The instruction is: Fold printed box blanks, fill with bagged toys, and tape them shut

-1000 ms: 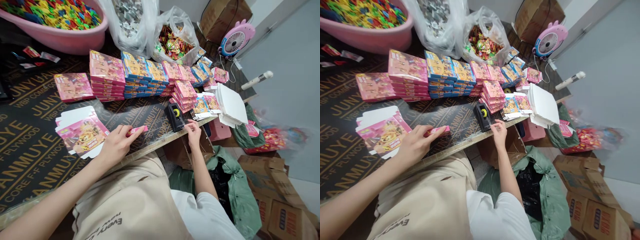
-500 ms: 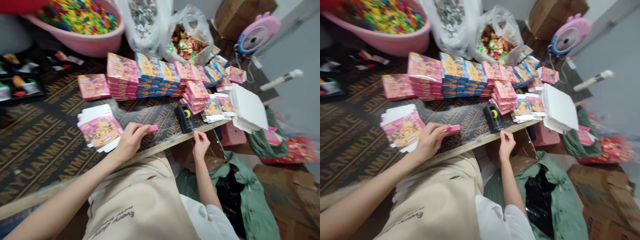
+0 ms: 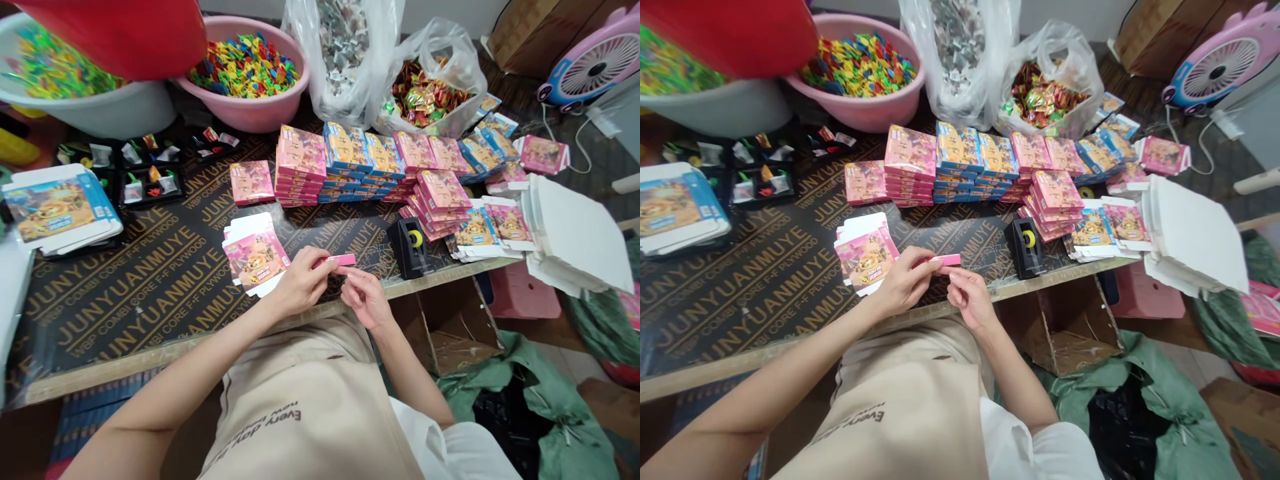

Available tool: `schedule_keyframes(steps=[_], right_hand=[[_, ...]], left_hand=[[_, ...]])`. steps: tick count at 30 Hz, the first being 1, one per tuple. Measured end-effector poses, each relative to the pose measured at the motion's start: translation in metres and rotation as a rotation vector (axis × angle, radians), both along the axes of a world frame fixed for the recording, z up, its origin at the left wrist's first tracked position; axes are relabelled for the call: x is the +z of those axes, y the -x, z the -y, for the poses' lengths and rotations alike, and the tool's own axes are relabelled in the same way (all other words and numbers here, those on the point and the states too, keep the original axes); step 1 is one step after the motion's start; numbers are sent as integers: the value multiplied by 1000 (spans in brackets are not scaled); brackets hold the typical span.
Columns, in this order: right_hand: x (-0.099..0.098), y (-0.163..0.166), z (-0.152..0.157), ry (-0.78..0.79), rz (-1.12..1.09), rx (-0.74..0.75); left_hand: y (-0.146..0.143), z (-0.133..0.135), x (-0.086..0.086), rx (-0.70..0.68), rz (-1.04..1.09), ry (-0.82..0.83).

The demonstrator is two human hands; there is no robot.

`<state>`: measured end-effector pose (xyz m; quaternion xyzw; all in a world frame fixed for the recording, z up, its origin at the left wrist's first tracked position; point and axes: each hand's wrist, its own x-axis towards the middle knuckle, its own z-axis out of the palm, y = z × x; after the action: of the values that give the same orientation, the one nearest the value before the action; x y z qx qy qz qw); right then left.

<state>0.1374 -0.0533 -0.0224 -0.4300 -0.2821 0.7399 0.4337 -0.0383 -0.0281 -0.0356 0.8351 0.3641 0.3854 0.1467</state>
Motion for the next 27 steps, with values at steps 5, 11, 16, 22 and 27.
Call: schedule_keyframes(steps=[5,11,16,22,27], right_hand=[[-7,-12,1,-322,702,53],[-20,-17,-11,-570,1032,192],[-25,2,-18,-700,1043,358],[-22,62,-50,-993,1064,553],[-14,135,-97,-1228,1261,834]], left_hand=[[-13,5,7,121,-31,-33],[60,-12,32,157,-244,-186],[147,-93,11,450,-208,-330],[157,-161,-34,356,-264,-72],[160,-118,-31,454,-155,63]])
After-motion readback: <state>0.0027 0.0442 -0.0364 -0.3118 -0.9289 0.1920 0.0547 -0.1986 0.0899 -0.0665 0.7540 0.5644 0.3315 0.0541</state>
